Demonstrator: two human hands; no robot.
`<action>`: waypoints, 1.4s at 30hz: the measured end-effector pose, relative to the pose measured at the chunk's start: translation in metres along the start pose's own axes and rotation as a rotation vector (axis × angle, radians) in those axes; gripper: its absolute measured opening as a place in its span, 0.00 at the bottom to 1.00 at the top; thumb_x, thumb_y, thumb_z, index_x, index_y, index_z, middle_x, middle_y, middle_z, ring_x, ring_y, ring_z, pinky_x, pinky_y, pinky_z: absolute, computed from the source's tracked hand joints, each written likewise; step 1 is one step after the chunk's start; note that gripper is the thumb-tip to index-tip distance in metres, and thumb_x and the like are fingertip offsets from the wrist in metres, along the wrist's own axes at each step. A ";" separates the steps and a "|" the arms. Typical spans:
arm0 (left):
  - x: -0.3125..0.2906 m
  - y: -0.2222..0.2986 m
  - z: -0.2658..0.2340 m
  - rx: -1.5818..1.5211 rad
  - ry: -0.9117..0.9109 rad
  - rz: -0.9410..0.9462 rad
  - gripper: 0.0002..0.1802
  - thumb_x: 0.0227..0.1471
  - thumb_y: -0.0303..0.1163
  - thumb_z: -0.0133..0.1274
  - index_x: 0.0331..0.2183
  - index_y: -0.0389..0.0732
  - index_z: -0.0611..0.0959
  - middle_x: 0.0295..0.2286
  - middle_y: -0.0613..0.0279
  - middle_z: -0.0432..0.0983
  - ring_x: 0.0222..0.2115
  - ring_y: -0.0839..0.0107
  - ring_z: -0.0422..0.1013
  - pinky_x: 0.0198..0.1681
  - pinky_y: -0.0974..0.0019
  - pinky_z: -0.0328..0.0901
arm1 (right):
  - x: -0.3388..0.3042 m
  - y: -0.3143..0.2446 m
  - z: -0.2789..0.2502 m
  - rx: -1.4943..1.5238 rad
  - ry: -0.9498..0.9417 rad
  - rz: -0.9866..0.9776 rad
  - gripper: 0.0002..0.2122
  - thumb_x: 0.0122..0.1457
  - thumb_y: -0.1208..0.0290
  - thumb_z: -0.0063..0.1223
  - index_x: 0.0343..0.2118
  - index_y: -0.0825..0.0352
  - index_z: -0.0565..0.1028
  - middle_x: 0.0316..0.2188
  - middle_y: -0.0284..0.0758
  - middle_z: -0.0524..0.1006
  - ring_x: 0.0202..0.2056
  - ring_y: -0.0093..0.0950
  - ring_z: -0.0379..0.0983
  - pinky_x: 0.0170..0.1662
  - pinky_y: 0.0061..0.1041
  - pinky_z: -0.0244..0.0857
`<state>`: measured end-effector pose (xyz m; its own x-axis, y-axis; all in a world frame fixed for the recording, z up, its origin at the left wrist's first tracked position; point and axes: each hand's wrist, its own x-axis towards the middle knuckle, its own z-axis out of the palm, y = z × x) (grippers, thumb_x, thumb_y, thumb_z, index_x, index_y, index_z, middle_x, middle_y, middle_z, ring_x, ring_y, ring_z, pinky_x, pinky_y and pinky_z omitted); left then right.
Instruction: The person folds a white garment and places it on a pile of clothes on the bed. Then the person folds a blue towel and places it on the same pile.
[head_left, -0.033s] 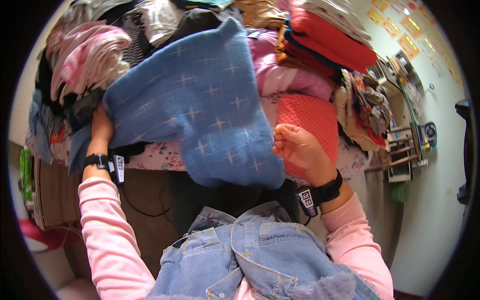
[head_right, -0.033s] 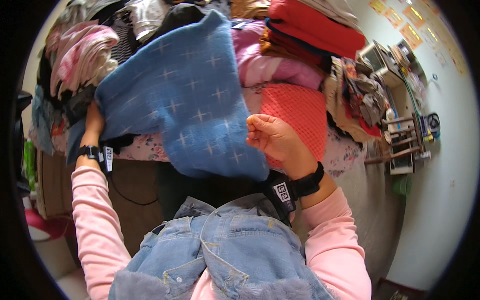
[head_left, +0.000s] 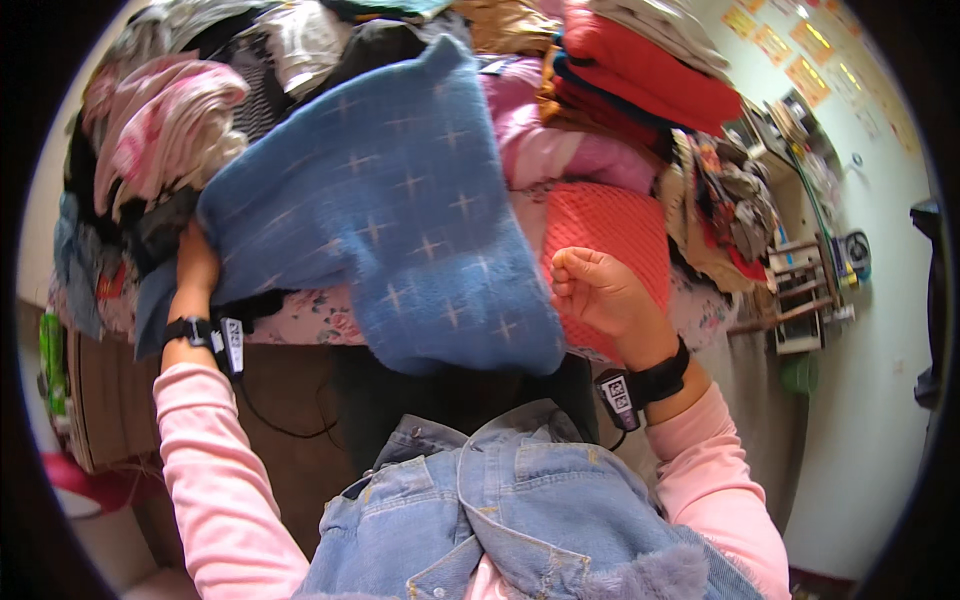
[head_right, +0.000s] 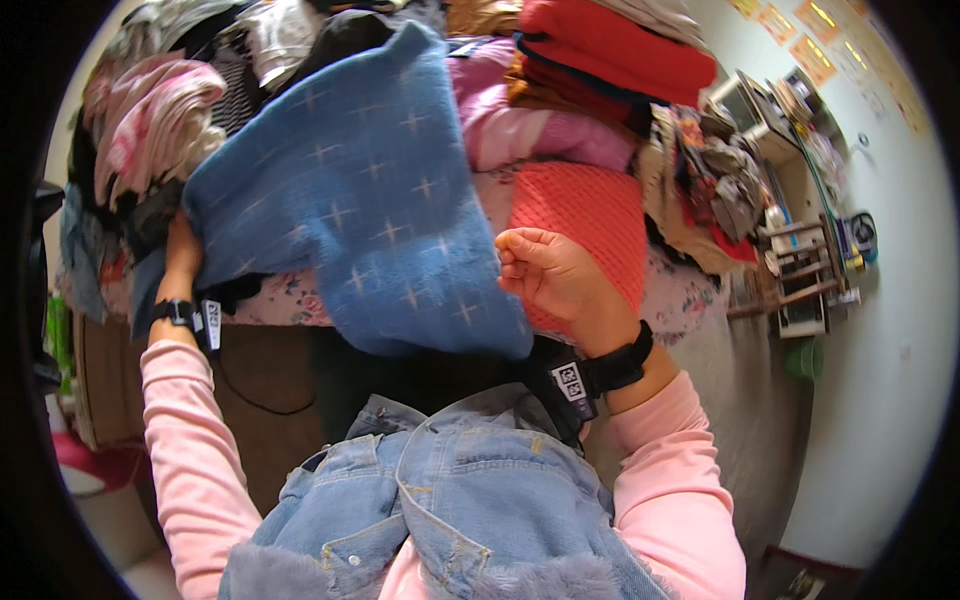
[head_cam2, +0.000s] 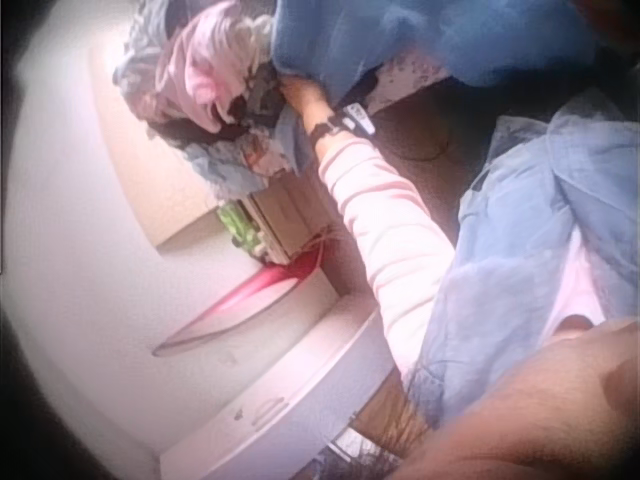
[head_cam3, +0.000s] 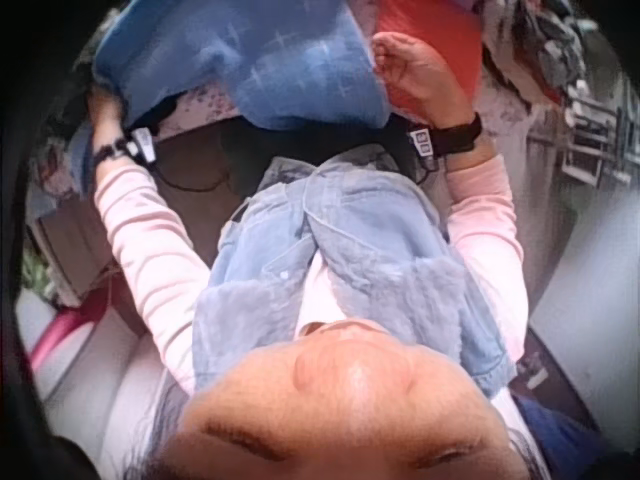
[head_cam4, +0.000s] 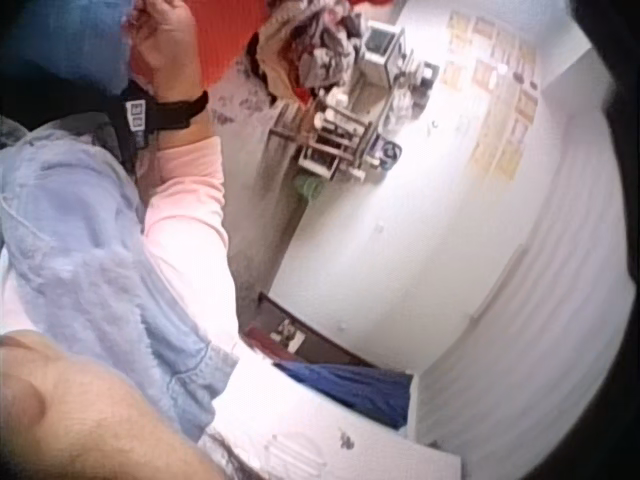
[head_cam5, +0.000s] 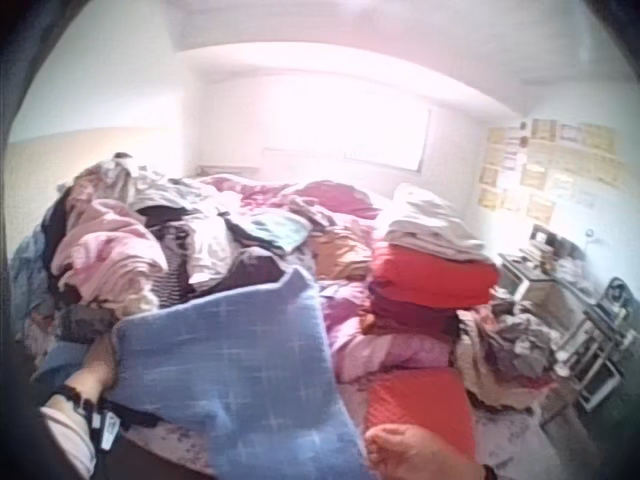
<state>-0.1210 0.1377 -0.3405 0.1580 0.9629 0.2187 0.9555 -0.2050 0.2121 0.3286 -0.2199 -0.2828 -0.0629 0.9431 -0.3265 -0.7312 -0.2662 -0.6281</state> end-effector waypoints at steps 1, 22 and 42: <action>0.003 -0.007 0.004 0.021 0.000 0.049 0.29 0.47 0.18 0.37 0.54 0.38 0.61 0.46 0.35 0.64 0.48 0.41 0.62 0.51 0.52 0.58 | -0.015 -0.007 -0.006 -0.017 0.030 0.003 0.05 0.58 0.71 0.49 0.34 0.66 0.72 0.27 0.29 0.73 0.28 0.20 0.71 0.36 0.23 0.68; 0.054 -0.053 0.024 -0.853 -0.328 -0.140 0.30 0.58 0.42 0.32 0.57 0.34 0.59 0.53 0.51 0.60 0.53 0.61 0.58 0.57 0.65 0.50 | -0.297 -0.009 -0.114 0.097 0.455 -0.662 0.08 0.58 0.70 0.51 0.33 0.69 0.76 0.25 0.31 0.77 0.23 0.21 0.74 0.28 0.22 0.71; -0.001 -0.035 -0.016 0.202 0.211 0.299 0.30 0.45 0.17 0.42 0.53 0.32 0.61 0.52 0.38 0.56 0.53 0.46 0.56 0.56 0.56 0.52 | -0.379 0.037 -0.202 -0.584 1.622 -0.277 0.12 0.48 0.75 0.51 0.37 0.67 0.76 0.32 0.33 0.78 0.32 0.20 0.73 0.34 0.19 0.64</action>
<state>-0.1586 0.1410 -0.3333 0.4016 0.8049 0.4369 0.9082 -0.4115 -0.0767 0.4626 -0.6274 -0.3254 0.9627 -0.0715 -0.2609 -0.2592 -0.5198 -0.8140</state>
